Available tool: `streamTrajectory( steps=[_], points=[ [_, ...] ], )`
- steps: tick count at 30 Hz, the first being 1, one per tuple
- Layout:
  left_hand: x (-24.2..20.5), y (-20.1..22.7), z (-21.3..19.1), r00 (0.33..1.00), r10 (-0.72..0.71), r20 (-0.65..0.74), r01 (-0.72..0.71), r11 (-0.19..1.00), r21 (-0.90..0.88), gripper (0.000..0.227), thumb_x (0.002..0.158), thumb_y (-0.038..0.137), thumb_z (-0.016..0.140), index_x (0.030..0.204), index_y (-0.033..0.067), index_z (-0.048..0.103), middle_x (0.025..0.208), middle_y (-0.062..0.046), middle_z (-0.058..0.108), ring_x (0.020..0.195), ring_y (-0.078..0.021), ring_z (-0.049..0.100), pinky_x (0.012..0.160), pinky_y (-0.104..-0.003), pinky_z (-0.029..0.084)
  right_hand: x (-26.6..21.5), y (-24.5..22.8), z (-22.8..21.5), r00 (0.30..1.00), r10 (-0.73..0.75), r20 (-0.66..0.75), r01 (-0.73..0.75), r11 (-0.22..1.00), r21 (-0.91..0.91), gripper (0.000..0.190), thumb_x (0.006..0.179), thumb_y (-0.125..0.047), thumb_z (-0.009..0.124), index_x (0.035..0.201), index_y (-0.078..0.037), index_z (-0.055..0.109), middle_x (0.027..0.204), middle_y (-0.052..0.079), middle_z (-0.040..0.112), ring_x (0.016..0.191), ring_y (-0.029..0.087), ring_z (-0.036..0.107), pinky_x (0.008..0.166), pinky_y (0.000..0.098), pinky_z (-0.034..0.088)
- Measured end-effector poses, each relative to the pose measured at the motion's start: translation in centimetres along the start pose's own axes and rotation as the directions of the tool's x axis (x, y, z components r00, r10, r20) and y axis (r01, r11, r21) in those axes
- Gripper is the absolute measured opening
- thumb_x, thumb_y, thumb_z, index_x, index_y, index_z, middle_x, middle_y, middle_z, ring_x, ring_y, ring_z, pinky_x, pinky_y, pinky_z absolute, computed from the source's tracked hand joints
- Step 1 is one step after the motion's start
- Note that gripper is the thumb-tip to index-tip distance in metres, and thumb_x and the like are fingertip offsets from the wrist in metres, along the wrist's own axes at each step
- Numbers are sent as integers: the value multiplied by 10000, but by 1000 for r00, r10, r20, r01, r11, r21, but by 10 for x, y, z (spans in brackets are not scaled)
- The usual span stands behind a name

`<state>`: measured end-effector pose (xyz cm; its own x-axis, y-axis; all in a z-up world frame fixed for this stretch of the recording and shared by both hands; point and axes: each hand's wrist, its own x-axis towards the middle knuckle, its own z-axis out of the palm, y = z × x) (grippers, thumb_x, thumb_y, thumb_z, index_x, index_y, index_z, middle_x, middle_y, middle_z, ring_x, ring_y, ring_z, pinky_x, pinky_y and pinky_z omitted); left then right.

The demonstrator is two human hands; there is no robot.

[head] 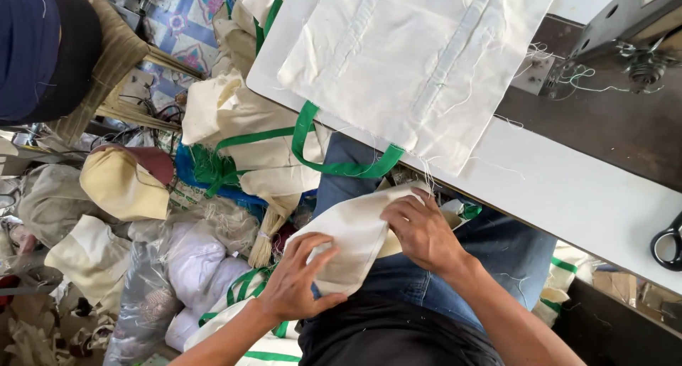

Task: Trimming excess threads from a fabric tote bag using scissors and inspecting the product

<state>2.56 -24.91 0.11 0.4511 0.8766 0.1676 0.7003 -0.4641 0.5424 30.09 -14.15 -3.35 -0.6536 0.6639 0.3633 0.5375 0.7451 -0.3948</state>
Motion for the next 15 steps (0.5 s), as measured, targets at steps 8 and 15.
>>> streamTrajectory(
  steps=[8, 15],
  points=[
    [15, -3, 14, 989, 85, -118, -75, 993, 92, 829, 826, 531, 826, 1395, 131, 376, 1579, -200, 278, 1464, -369, 362, 1202, -527, 408, 74, -11, -77, 768, 524, 369, -615, 765, 192, 163, 1033, -143, 544, 1090, -40, 657, 548, 29, 655, 330, 103, 456, 285, 273, 310],
    [1, -58, 19, 977, -116, -177, 119, 993, 8, 647, 745, 247, 895, 1307, 49, 642, 1226, -151, 640, 1111, -385, 670, 953, -495, 553, 41, -29, -55, 999, 51, 2, -44, 881, -472, 298, 912, -38, 602, 1179, -152, 666, 1209, 126, 610, 1007, 317, 652, 868, 410, 554]
  ],
)
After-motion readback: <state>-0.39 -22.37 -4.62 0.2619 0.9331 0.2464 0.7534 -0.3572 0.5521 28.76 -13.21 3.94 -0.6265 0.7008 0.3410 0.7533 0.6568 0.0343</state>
